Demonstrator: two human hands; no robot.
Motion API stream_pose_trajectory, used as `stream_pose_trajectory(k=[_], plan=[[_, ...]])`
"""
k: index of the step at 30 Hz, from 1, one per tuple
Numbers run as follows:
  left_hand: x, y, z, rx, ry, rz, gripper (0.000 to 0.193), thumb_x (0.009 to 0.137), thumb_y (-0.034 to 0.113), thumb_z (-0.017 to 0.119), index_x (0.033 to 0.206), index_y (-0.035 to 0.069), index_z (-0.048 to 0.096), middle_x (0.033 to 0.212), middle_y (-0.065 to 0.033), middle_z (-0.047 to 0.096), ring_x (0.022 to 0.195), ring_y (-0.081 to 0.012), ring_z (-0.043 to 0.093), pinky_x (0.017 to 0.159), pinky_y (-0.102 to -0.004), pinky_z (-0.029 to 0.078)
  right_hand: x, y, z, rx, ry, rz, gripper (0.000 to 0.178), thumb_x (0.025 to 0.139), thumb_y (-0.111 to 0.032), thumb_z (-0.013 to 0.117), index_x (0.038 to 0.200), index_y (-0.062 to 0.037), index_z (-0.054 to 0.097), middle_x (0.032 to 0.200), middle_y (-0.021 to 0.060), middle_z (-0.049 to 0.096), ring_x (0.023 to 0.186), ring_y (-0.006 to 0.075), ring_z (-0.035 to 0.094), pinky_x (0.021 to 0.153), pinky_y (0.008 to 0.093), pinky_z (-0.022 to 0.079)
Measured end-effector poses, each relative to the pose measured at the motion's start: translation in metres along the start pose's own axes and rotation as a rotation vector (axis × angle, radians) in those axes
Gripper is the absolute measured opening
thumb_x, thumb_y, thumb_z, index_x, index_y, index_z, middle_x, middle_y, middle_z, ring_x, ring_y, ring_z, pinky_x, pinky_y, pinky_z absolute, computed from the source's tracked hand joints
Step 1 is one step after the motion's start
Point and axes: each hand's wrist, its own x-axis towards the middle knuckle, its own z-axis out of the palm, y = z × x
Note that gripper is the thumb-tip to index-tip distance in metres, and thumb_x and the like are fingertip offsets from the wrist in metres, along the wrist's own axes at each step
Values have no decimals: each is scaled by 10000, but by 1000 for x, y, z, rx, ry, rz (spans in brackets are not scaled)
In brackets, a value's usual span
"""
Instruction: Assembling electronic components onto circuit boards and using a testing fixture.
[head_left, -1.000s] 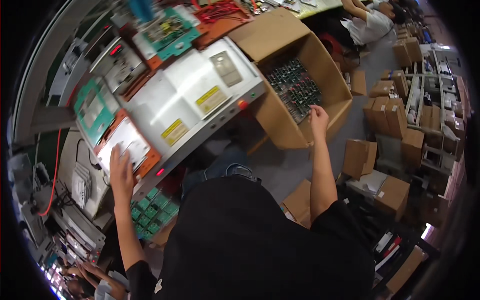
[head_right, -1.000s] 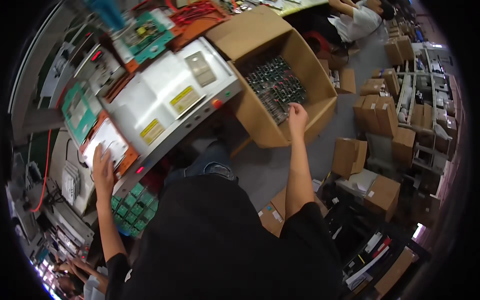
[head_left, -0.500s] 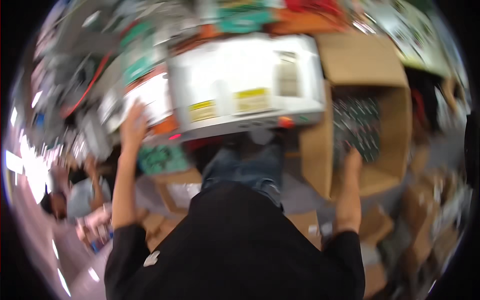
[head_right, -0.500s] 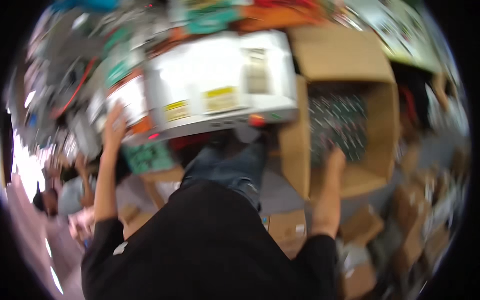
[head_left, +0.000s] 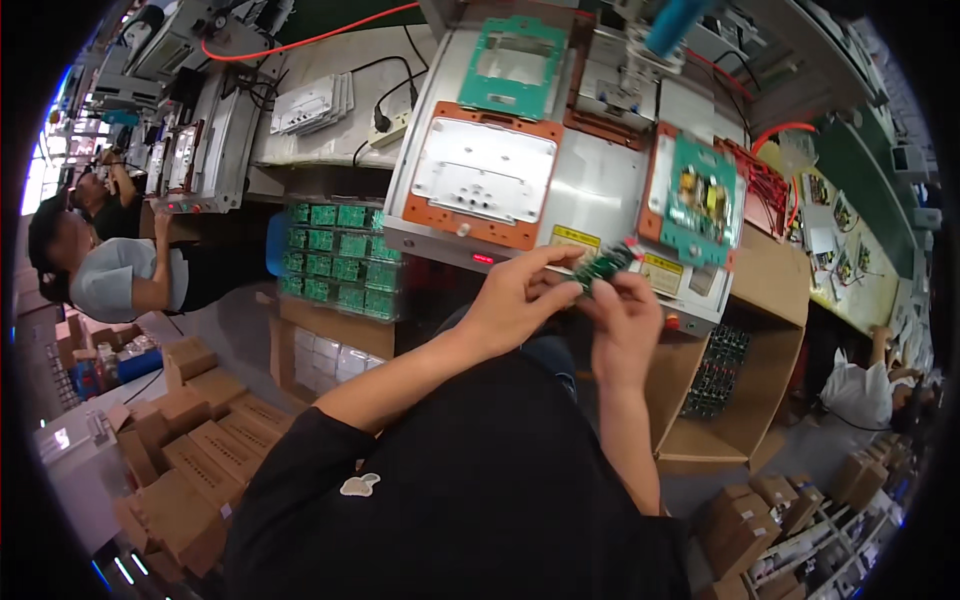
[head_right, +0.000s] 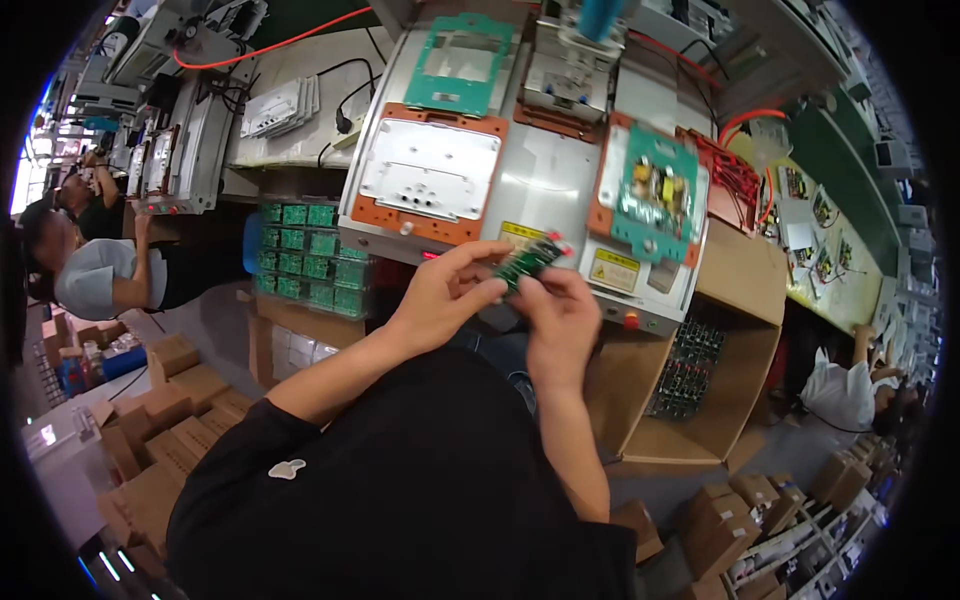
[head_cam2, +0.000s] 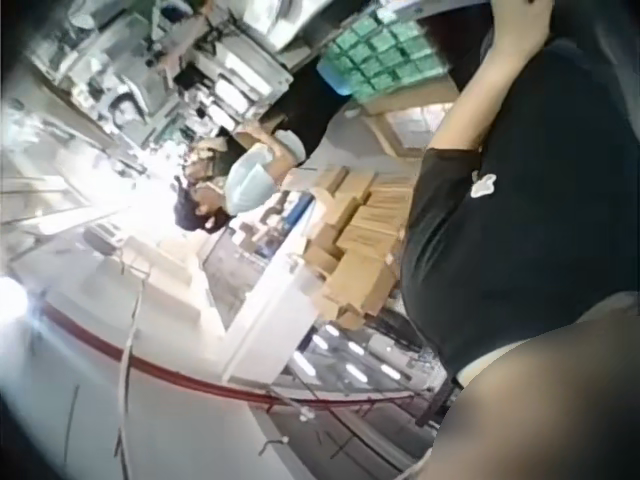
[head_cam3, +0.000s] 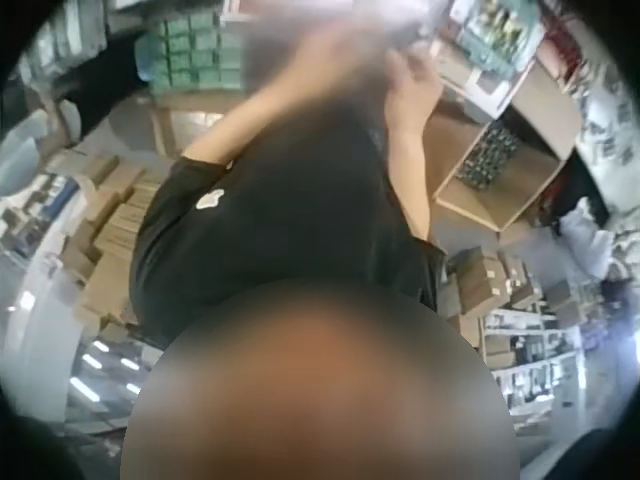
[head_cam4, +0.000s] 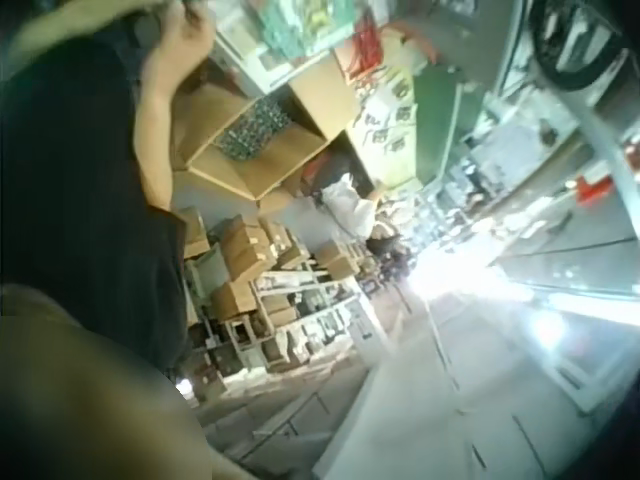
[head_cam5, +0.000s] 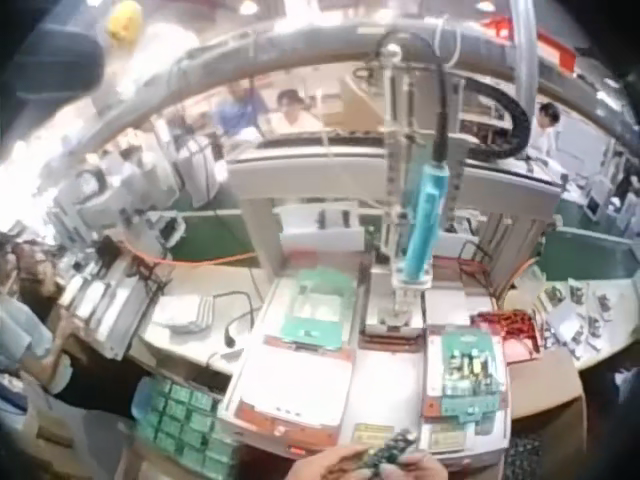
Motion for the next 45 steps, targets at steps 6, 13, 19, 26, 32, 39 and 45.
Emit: stream_pose_trajectory(k=[6, 13, 19, 26, 32, 39, 45], plan=[[24, 4, -69, 22, -6, -122, 273, 959, 118, 627, 1194, -21, 646, 899, -15, 680, 726, -66, 605, 612, -220, 495, 41, -40, 30, -846, -109, -539, 289, 845, -11, 704, 1130, -16, 654, 1121, 63, 650, 1034, 190, 617, 907, 298, 481], [85, 36, -100, 239, -349, -297, 339, 957, 264, 623, 1155, -9, 663, 769, -30, 658, 606, -75, 563, 558, -239, 468, 102, -63, 30, -1182, -749, -821, 331, 773, -66, 786, 1091, -51, 697, 1097, 91, 695, 1024, 308, 631, 881, 366, 506], [99, 12, -115, 584, -129, 69, 352, 932, 240, 678, 1228, 53, 655, 898, -69, 657, 716, -101, 577, 633, -273, 503, 111, -27, 29, -961, -457, -328, 172, 822, -40, 758, 991, -15, 734, 965, 53, 715, 812, 106, 612, 745, 259, 501], [86, -10, -117, 771, -112, 287, 305, 878, 95, 704, 1177, 49, 664, 992, -104, 637, 794, -197, 614, 746, -306, 509, 117, -6, 25, -1060, -483, -519, 237, 773, -65, 789, 998, -54, 717, 986, 73, 707, 872, 223, 640, 772, 332, 521], [66, -21, -102, 932, 123, 677, 283, 848, 80, 708, 1119, 28, 651, 1094, -140, 619, 1004, -329, 619, 868, -381, 509, 114, -14, 20, -1268, -593, -757, 276, 764, -56, 784, 1030, -62, 713, 1126, 75, 683, 1071, 271, 603, 911, 357, 494], [20, -59, -42, 746, 460, 572, 225, 779, 136, 771, 961, 36, 683, 968, -97, 621, 890, -289, 590, 791, -397, 479, 240, -60, 74, -1191, -331, -1077, 298, 855, -169, 723, 1127, -55, 680, 1199, 156, 655, 1084, 310, 641, 958, 376, 477], [45, -68, -7, 796, 646, 667, 184, 715, 108, 816, 840, 58, 690, 913, -48, 624, 827, -240, 577, 724, -362, 465, 433, -89, 53, -1540, -216, -828, 602, 853, -451, 669, 1279, -32, 597, 1319, 250, 582, 1219, 401, 562, 1024, 445, 451]])
